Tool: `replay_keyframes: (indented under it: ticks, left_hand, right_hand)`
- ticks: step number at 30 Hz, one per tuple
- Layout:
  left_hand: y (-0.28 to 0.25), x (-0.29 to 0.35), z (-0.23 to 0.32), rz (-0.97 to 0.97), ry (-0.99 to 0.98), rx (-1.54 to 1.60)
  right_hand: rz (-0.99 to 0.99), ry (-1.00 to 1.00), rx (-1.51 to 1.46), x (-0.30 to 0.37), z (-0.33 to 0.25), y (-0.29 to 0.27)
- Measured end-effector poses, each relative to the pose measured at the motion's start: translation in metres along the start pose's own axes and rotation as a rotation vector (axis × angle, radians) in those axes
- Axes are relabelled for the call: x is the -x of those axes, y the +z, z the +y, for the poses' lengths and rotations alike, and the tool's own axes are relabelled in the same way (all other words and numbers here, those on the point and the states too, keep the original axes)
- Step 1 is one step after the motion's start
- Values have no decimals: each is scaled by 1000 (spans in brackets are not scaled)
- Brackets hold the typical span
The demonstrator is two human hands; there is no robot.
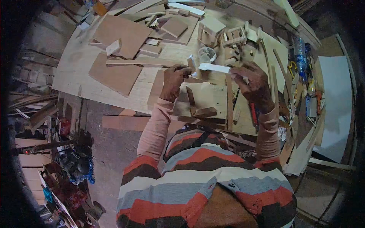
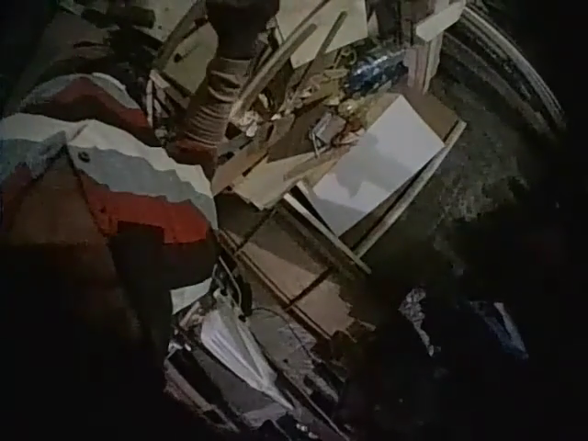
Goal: Measuring and gluing wooden pieces to assemble a small frame.
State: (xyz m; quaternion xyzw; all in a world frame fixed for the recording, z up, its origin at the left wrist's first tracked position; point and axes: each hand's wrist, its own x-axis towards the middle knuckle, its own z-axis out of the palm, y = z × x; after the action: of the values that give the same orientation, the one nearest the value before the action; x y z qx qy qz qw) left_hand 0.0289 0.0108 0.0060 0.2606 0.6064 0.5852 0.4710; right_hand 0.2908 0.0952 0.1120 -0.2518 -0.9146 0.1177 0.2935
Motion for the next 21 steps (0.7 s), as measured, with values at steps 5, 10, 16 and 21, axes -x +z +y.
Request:
replay_keyframes:
  ticks: [5, 10, 16, 21]
  left_hand:
    - [4, -5, 1, -28, 9, 12]
    - [1, -7, 1, -28, -9, 53]
    - [8, -7, 5, -39, -21, 45]
    - [3, -7, -7, -53, 325, -124]
  right_hand:
    - [35, 2, -64, 8, -4, 10]
    - [9, -26, -106, 11, 1, 12]
    - [83, -104, -89, 8, 6, 17]
    - [-10, 58, -79, 15, 3, 8]
